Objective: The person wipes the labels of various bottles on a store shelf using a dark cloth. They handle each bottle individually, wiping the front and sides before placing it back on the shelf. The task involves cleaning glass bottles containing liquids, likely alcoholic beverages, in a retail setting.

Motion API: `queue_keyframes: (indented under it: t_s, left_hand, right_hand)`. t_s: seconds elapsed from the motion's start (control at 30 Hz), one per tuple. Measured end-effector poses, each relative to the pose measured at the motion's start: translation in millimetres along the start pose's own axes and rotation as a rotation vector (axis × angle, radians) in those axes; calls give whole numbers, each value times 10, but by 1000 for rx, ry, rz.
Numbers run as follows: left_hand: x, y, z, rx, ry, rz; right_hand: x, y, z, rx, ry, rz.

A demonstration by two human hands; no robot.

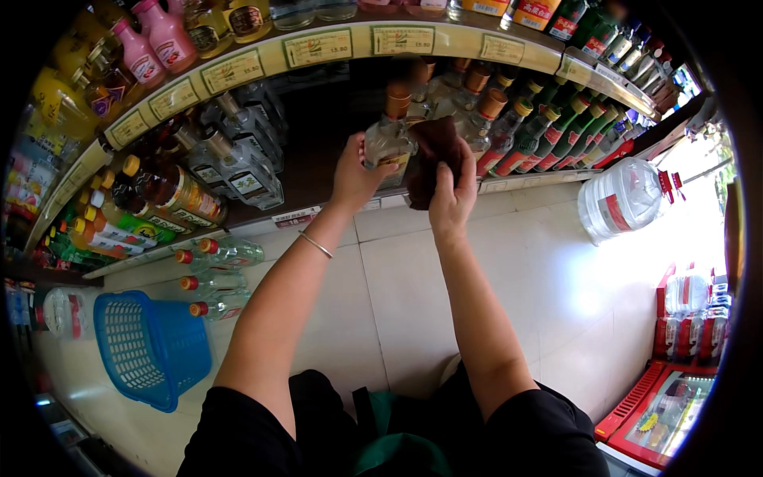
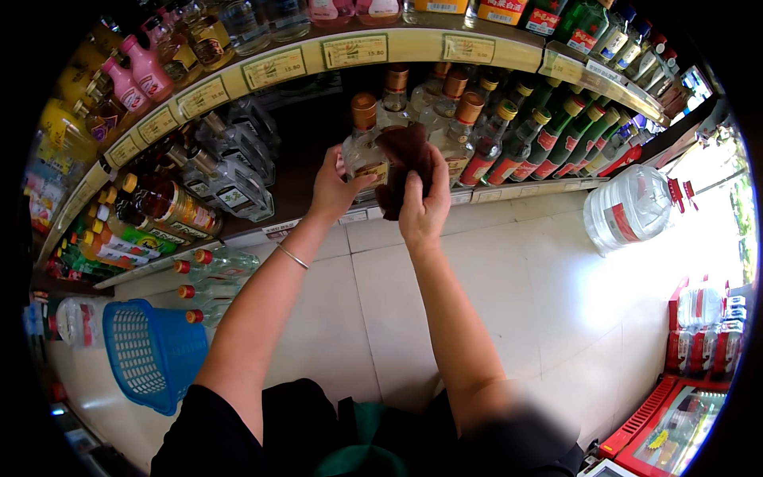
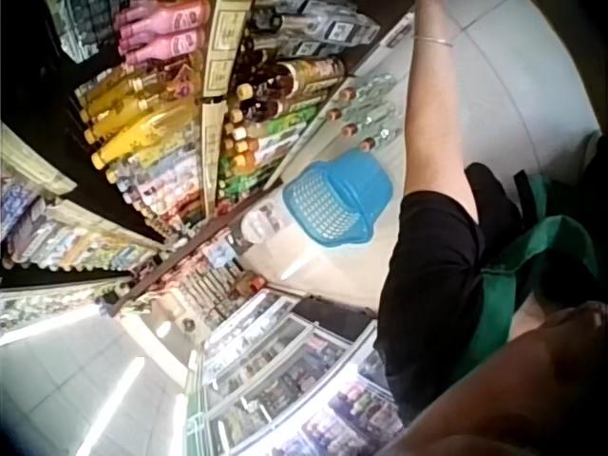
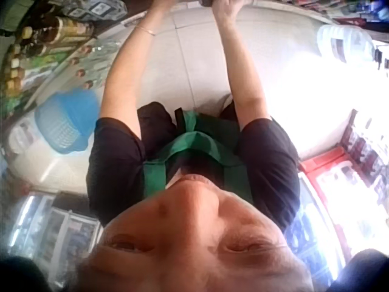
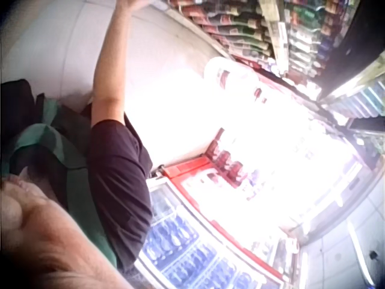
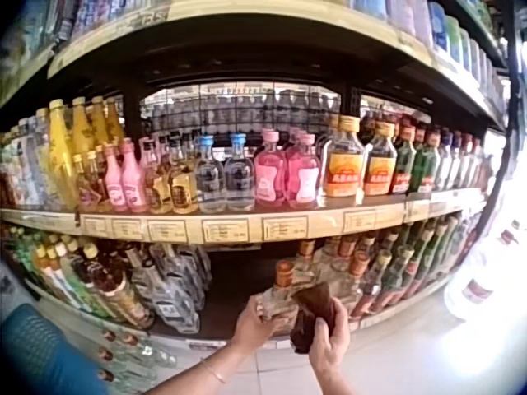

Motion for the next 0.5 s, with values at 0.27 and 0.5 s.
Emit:
queue_keyframes:
  t_s: [0.27,0.5]
  left_hand:
    - [-36,-547,-304,-23,53,15]
    - [62,-793,-418,87,58,307]
  right_hand:
    - [-417,868,327,-161,-244,334]
    - [171,1254,-12,-199,-275,-204]
Point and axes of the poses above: each hand's wrist, its own z-axis towards the middle knuckle, its own y-axis out of the palm, x = y × z, the point moved 5 cm from there along z, towards the middle knuckle, and after that the axes turned 11 degrees about -x, right-handed, at the moved point
